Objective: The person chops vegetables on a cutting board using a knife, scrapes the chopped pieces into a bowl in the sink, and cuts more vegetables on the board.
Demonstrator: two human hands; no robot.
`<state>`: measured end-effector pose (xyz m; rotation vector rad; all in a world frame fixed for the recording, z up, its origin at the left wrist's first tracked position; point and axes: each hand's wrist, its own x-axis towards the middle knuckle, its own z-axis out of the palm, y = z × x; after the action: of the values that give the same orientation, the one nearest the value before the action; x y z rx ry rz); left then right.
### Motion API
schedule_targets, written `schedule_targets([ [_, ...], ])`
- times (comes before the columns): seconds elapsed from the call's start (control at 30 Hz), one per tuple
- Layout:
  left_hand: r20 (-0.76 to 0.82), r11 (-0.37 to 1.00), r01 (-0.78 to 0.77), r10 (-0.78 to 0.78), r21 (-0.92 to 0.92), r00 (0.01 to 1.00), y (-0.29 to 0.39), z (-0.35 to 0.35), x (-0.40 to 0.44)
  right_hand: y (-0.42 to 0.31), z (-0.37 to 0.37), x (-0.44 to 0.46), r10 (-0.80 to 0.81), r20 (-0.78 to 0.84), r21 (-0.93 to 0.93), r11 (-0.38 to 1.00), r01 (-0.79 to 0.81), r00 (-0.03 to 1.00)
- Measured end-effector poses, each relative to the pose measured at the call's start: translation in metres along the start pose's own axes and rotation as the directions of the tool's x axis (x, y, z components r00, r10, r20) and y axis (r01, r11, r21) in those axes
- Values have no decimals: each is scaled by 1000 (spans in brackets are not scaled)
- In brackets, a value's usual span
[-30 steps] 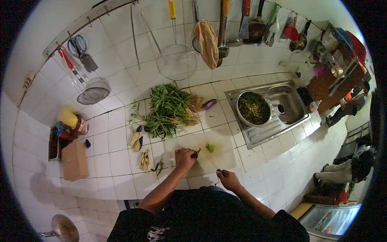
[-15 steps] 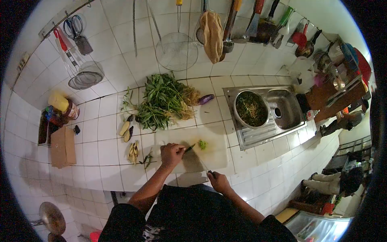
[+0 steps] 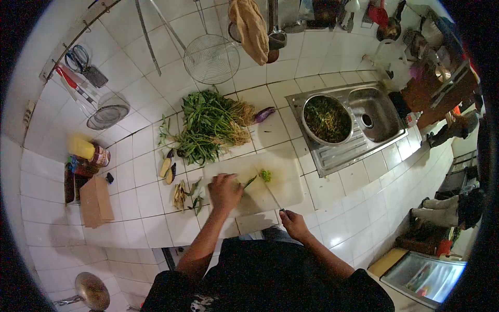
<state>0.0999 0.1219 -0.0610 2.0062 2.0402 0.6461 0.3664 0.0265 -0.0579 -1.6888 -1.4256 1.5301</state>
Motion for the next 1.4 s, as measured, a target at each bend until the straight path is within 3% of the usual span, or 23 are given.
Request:
schedule_targets([
  [0.13, 145, 998, -58, 55, 21, 988, 21, 38, 1, 0, -3, -2, -11, 3, -15, 1000, 11, 1000],
  [0.23, 114, 999, -43, 46, -29, 992, 26, 48, 1, 1, -7, -7, -28, -31, -32, 999, 27, 999],
  [0.3, 106, 999, -42, 40, 21, 994, 29, 45, -1, 4, -8, -8, 9, -21, -201, 979, -13, 1000],
  [0.4, 89, 998, -59, 62, -37, 994, 22, 49, -4, 3, -6, -12, 69, -13, -252, 965, -70, 998],
  [0.6, 77, 1000, -4, 5, -10, 997, 18, 57, -7, 6, 4, -7, 38, -7, -406, 913, -37, 999],
  [0.73, 36, 999, -18, 17, 26, 999, 19, 59, -9, -6, 9, 3, -4, -37, -387, 922, -11, 999],
  [0.83, 89, 998, 21, -26, 64, 996, 19, 57, -10, -4, 11, 9, 14, -21, -386, 922, -21, 1000],
  [1.03, -73, 991, -132, 133, 24, 988, 11, 53, -25, -2, 20, 22, 3, -61, -405, 914, -27, 998],
  [1.23, -111, 998, -68, 67, -8, 992, 16, 43, -20, -4, 16, 26, -29, -17, -438, 899, 19, 999],
  [1.4, -74, 996, -64, 68, 56, 995, 2, 65, -12, -3, 13, 21, -56, -7, -304, 951, 51, 998],
])
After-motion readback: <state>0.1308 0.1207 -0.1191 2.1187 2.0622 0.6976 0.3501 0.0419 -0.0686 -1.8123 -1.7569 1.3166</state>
